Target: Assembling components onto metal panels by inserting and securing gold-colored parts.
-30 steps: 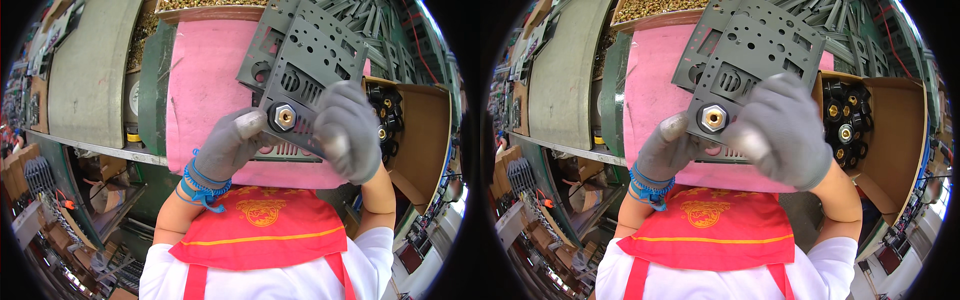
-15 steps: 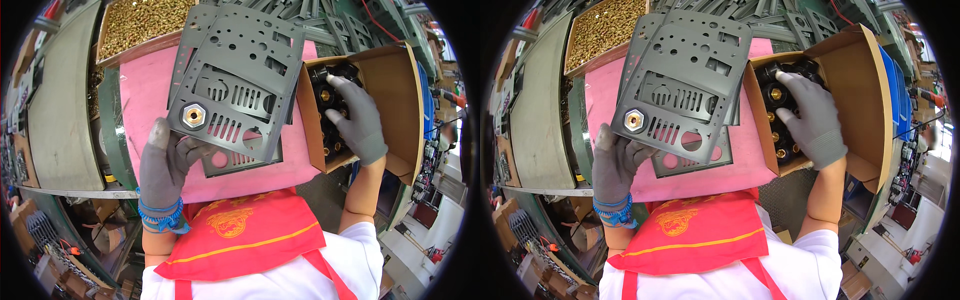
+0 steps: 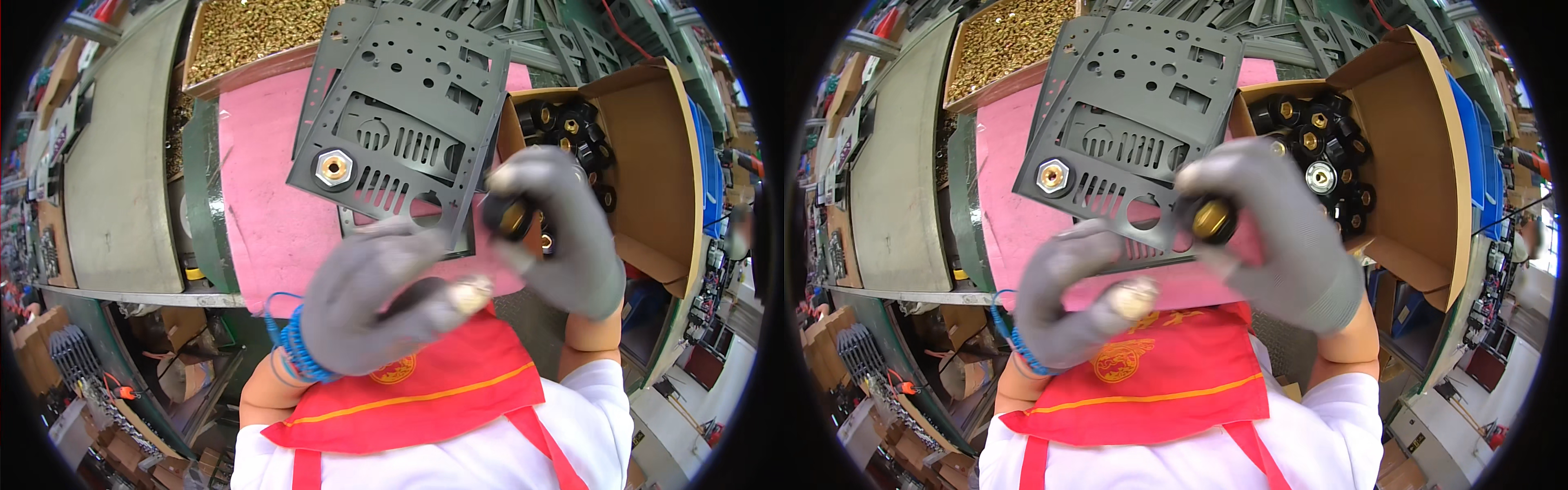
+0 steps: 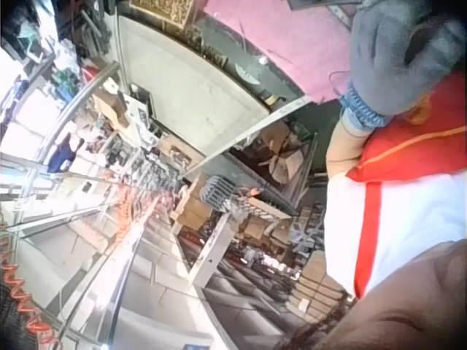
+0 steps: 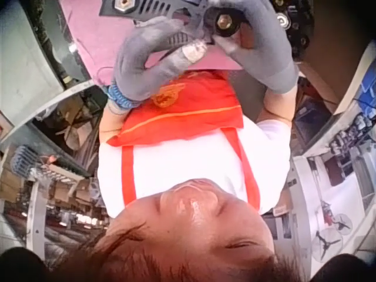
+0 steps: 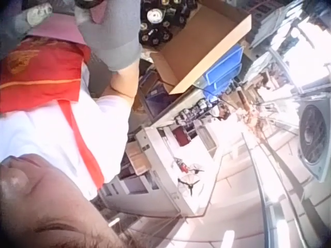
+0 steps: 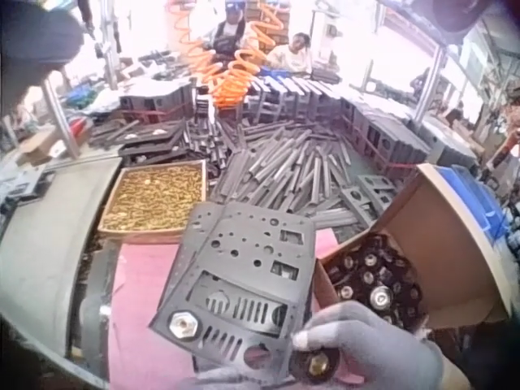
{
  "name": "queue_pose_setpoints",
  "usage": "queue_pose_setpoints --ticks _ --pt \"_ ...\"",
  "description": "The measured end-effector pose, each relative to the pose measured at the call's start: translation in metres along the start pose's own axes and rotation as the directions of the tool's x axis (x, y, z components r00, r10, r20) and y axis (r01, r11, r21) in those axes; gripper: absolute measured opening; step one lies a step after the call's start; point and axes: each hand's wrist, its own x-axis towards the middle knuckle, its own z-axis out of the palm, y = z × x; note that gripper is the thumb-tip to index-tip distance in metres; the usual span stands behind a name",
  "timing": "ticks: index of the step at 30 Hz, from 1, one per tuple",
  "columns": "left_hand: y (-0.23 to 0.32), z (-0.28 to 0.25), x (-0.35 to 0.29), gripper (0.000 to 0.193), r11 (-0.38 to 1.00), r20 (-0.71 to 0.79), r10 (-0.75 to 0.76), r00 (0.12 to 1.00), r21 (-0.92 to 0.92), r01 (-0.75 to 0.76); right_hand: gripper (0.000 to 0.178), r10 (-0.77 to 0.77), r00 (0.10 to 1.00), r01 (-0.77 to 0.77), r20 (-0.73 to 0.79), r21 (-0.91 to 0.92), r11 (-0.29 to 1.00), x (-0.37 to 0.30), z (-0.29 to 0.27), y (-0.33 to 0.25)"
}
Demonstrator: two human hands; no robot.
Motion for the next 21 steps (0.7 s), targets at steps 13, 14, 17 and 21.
queue_pose_setpoints --ticks 13,14,17,21 --pt "-0.01 0.014 -0.029 0.029 0.272 0.072 -0.637 0.768 -0.911 0.311 0.042 0.014 0.993 0.01 -0.118 0.201 0.98 0.0 0.042 -0.026" --pt "-0.014 0.012 -0.037 0.028 0.195 0.182 -0.628 0.757 -0.904 0.38 0.04 -0.116 0.984 0.142 -0.137 0.201 0.969 0.006 0.043 -0.025" --pt "-0.013 0.017 -0.037 0.026 -0.172 0.288 -0.625 0.726 -0.958 0.231 0.027 -0.462 0.885 0.465 -0.05 0.074 0.882 0.015 0.043 -0.017" --pt "-0.023 0.029 -0.041 0.025 -0.381 0.446 -0.524 0.726 -0.885 0.268 0.02 -0.552 0.832 0.461 0.057 0.483 0.744 0.015 0.049 -0.02"
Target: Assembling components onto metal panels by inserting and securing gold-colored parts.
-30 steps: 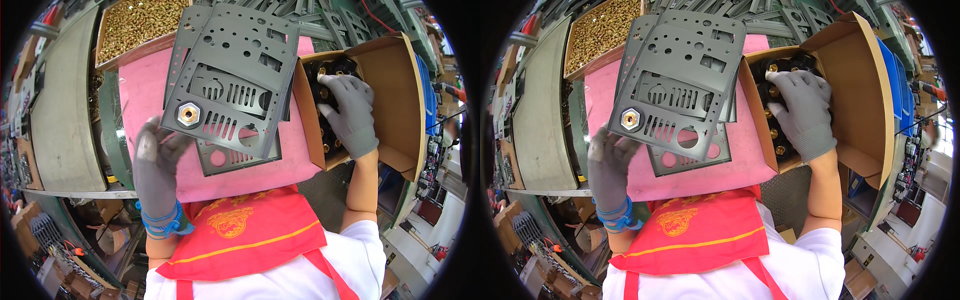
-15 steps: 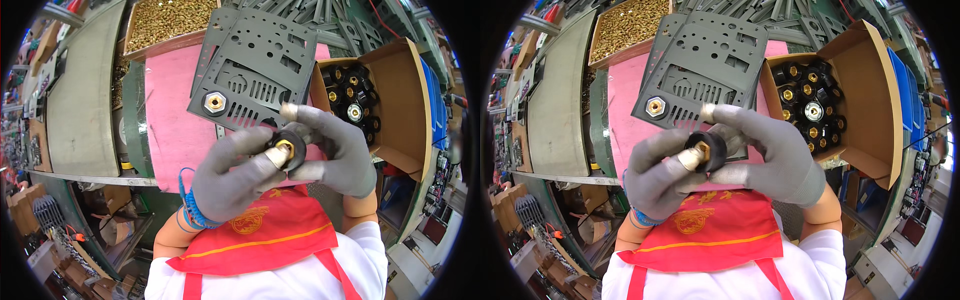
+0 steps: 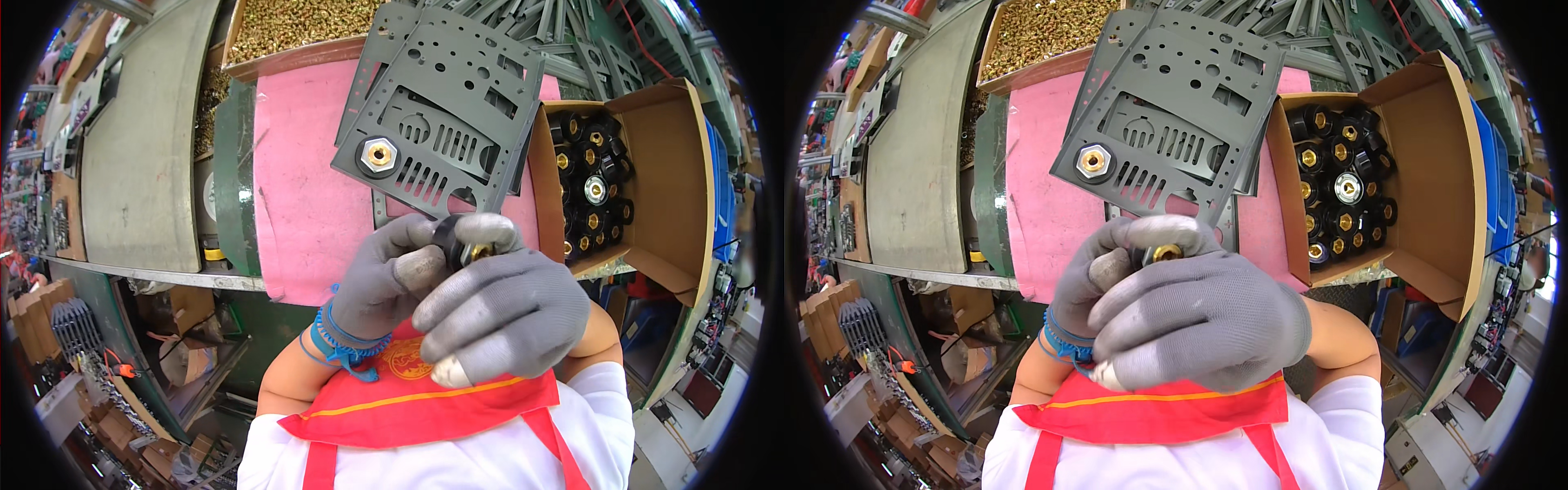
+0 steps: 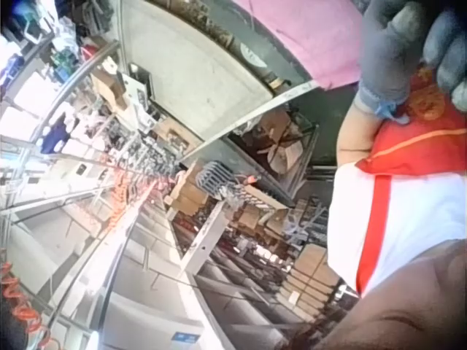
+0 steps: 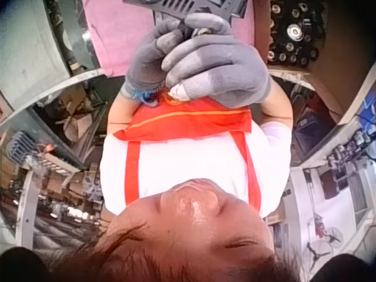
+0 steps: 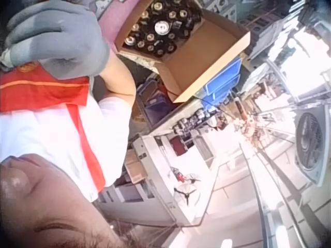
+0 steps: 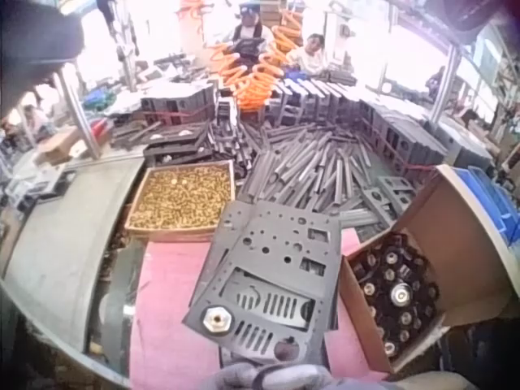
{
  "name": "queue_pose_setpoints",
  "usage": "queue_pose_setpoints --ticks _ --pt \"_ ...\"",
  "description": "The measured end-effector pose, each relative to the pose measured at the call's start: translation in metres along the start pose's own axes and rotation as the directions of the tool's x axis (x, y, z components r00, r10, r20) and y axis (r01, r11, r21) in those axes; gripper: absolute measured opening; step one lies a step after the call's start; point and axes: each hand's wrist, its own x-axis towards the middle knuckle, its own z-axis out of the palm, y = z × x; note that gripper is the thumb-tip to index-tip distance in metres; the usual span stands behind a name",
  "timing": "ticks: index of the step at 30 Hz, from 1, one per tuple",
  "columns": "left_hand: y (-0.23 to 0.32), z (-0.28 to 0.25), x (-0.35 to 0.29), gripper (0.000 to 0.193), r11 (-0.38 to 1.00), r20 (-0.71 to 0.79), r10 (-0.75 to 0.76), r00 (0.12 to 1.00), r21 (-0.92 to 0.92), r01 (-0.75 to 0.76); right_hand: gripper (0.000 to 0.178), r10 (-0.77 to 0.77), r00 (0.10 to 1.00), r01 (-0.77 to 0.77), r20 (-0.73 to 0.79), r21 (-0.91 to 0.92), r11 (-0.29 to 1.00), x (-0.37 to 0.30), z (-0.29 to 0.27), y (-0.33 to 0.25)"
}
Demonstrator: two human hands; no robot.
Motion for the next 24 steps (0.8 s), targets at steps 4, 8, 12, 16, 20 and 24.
queue_pose_setpoints --ticks 4,8,12,16,20,24 --pt "0.008 0.011 -0.008 0.029 0.998 -0.035 0.019 0.999 0.057 -0.017 0.024 -0.01 0.996 -0.01 -0.088 -0.23 0.973 0.005 -0.018 0.013" --pt "0.017 0.005 -0.012 0.063 0.989 -0.01 0.019 1.0 0.15 -0.017 0.023 0.203 0.677 -0.542 -0.707 -0.293 0.788 -0.014 -0.037 0.016" --pt "0.01 0.0 -0.008 0.03 0.997 0.003 0.074 0.997 0.023 -0.074 0.035 0.18 0.974 -0.221 -0.14 -0.387 0.895 0.005 -0.022 -0.001" --pt "0.01 0.004 -0.007 0.031 0.999 -0.031 -0.029 0.999 -0.033 0.028 0.038 0.161 0.973 -0.219 -0.167 -0.425 0.879 -0.004 -0.007 0.006" --pt "0.003 0.003 -0.011 0.033 0.999 -0.043 -0.02 0.999 -0.03 0.018 0.042 0.247 0.95 -0.306 -0.19 -0.412 0.858 -0.016 0.003 0.006" --pt "-0.002 -0.003 -0.024 0.033 0.992 -0.181 0.018 0.983 0.125 0.005 0.033 0.156 0.961 -0.224 -0.228 -0.313 0.923 -0.018 -0.012 0.001"
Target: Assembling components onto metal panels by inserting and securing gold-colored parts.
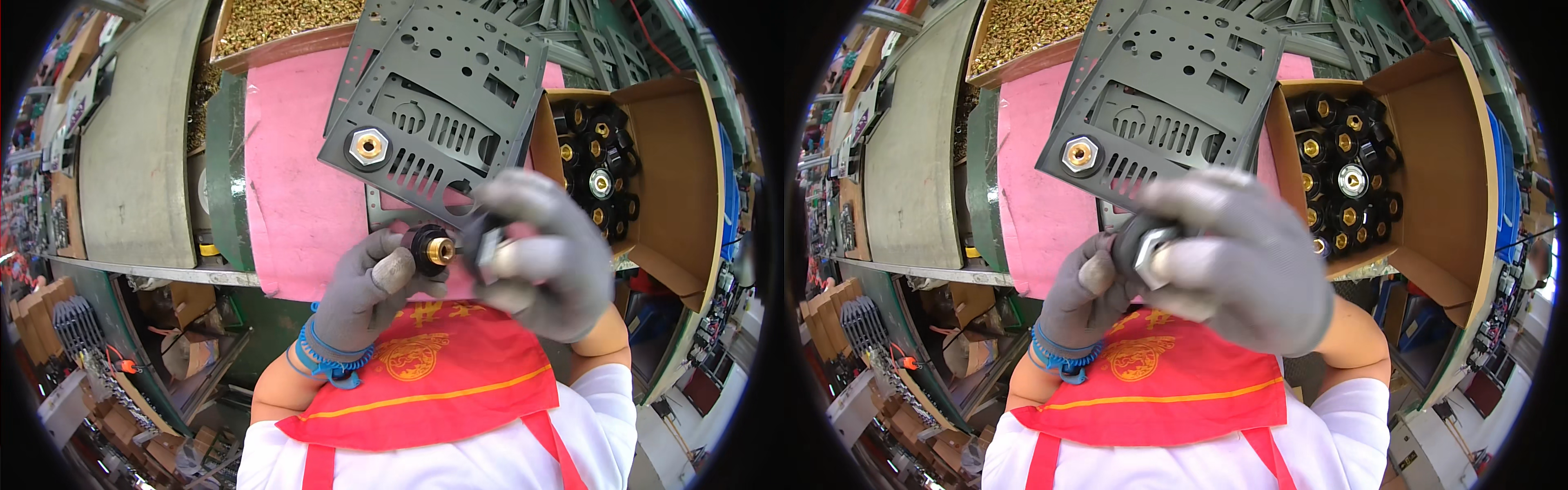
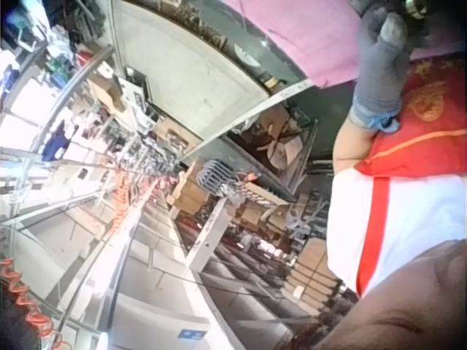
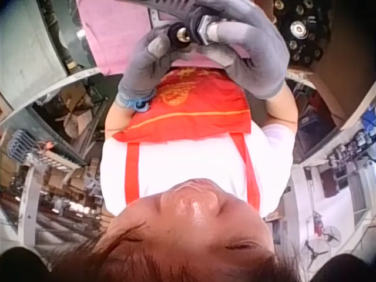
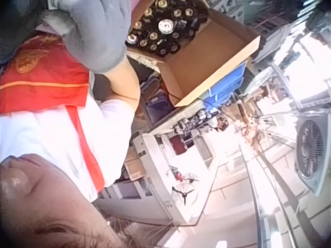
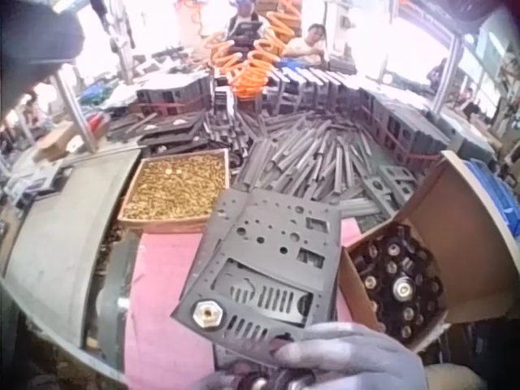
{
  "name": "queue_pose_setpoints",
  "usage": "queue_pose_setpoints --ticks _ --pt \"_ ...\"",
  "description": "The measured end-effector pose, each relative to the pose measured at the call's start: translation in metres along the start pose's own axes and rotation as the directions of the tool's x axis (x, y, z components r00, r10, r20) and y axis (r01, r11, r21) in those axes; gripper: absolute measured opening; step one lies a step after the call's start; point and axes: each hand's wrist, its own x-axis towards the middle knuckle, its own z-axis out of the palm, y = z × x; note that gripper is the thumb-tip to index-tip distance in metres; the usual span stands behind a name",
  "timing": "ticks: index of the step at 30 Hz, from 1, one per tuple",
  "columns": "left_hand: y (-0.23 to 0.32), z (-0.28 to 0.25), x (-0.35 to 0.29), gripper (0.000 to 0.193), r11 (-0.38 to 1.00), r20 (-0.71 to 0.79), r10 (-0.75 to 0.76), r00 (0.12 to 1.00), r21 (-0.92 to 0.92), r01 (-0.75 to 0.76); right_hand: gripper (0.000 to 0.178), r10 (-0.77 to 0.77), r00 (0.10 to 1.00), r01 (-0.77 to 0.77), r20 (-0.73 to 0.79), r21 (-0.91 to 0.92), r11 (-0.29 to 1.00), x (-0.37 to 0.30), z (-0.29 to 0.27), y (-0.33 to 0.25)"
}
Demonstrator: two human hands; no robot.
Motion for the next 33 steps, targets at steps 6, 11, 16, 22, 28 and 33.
queue_pose_setpoints --ticks 6,11,16,22,28,33 --pt "-0.013 0.014 0.014 0.038 0.976 -0.242 -0.061 0.968 0.187 0.108 0.025 0.219 0.964 -0.255 -0.149 -0.3 0.919 0.01 -0.015 0.058" --pt "-0.022 0.0 0.038 0.042 1.0 -0.053 0.021 0.998 0.018 -0.02 0.023 0.173 0.978 -0.207 -0.118 -0.436 0.876 0.003 -0.002 0.069" --pt "-0.02 -0.007 0.034 0.046 0.998 0.098 -0.034 0.995 -0.058 0.04 0.023 0.241 0.966 -0.256 -0.089 -0.254 0.933 -0.001 -0.002 0.053" --pt "-0.019 0.002 0.04 0.048 0.998 0.04 -0.014 0.999 0.062 0.012 0.023 0.209 0.974 -0.225 -0.083 -0.279 0.934 0.0 -0.001 0.057" --pt "-0.016 0.005 0.037 0.051 0.999 -0.013 -0.039 0.999 -0.023 0.039 0.024 0.229 0.972 -0.234 -0.048 -0.228 0.945 0.002 -0.003 0.052" --pt "-0.008 0.005 0.037 0.071 0.996 0.016 -0.026 1.0 0.088 0.024 0.031 0.202 0.93 -0.239 0.307 0.087 0.967 0.005 -0.022 0.049"
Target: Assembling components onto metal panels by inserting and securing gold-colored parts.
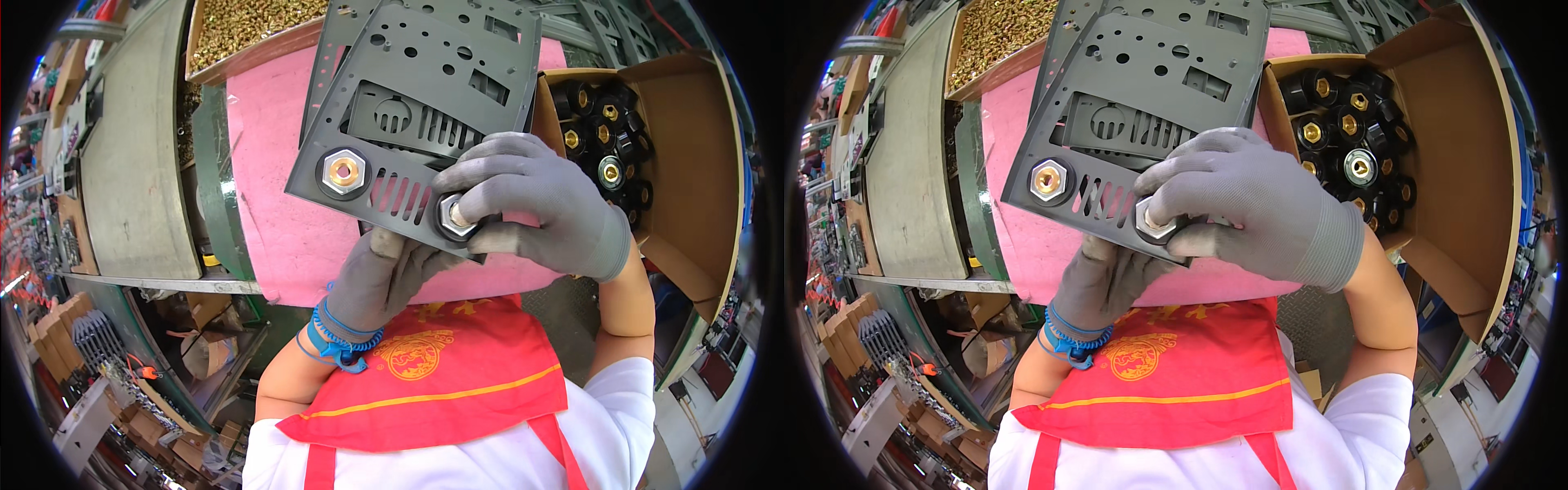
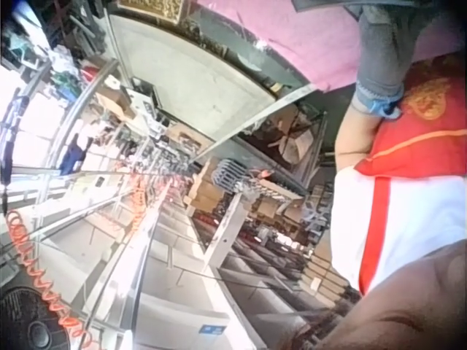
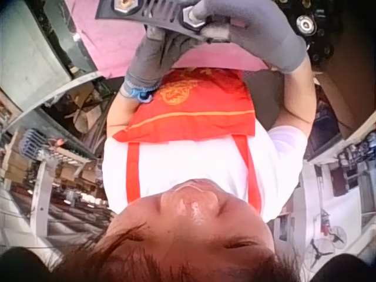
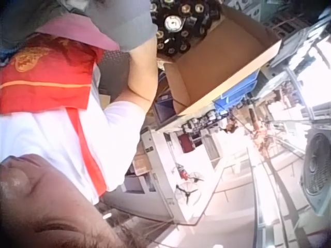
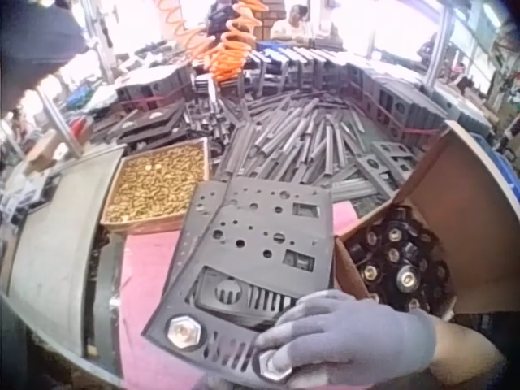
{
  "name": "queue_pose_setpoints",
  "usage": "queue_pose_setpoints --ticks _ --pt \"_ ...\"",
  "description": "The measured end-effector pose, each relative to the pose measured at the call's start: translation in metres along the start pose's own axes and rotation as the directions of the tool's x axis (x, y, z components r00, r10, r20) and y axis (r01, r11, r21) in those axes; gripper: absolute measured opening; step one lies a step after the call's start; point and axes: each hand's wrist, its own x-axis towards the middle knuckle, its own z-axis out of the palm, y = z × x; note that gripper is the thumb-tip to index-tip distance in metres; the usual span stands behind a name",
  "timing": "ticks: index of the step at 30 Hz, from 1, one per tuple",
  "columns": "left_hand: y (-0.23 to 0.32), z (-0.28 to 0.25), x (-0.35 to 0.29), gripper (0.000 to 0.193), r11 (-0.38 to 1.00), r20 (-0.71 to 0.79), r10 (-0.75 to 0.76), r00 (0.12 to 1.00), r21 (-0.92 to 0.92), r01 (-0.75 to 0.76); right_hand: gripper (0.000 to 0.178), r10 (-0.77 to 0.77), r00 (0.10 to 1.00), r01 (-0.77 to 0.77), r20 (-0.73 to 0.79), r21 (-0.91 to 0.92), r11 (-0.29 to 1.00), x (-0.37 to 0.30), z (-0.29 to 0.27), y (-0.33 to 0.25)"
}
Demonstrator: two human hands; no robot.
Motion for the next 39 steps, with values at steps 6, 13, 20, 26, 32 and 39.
queue_pose_setpoints --ticks 6,13,20,26,32,39 --pt "-0.002 0.0 0.004 0.069 0.975 0.077 0.214 0.974 -0.082 -0.208 0.035 -0.155 0.987 0.13 -0.053 -0.318 0.939 0.004 0.004 -0.019" --pt "-0.001 -0.005 0.007 0.046 0.99 -0.06 0.143 0.988 0.025 -0.142 0.028 -0.12 0.992 0.083 -0.032 -0.546 0.833 0.004 0.019 -0.017" --pt "-0.001 -0.002 0.005 0.049 0.984 -0.045 0.174 0.984 -0.027 -0.175 0.023 -0.172 0.985 0.151 0.005 -0.51 0.847 0.006 0.015 -0.017" --pt "-0.007 -0.007 0.006 0.047 0.986 -0.026 0.152 0.988 -0.07 -0.154 0.03 -0.106 0.987 0.036 -0.119 -0.478 0.878 0.012 0.023 -0.022" --pt "0.0 -0.002 0.007 0.046 0.985 -0.028 0.165 0.986 -0.048 -0.166 0.026 -0.078 0.997 0.072 0.008 -0.493 0.867 0.02 0.005 -0.035" --pt "-0.004 -0.002 0.003 0.048 0.981 -0.003 0.188 0.982 -0.048 -0.188 0.034 -0.095 0.991 0.021 -0.097 -0.578 0.816 0.016 0.02 -0.037"
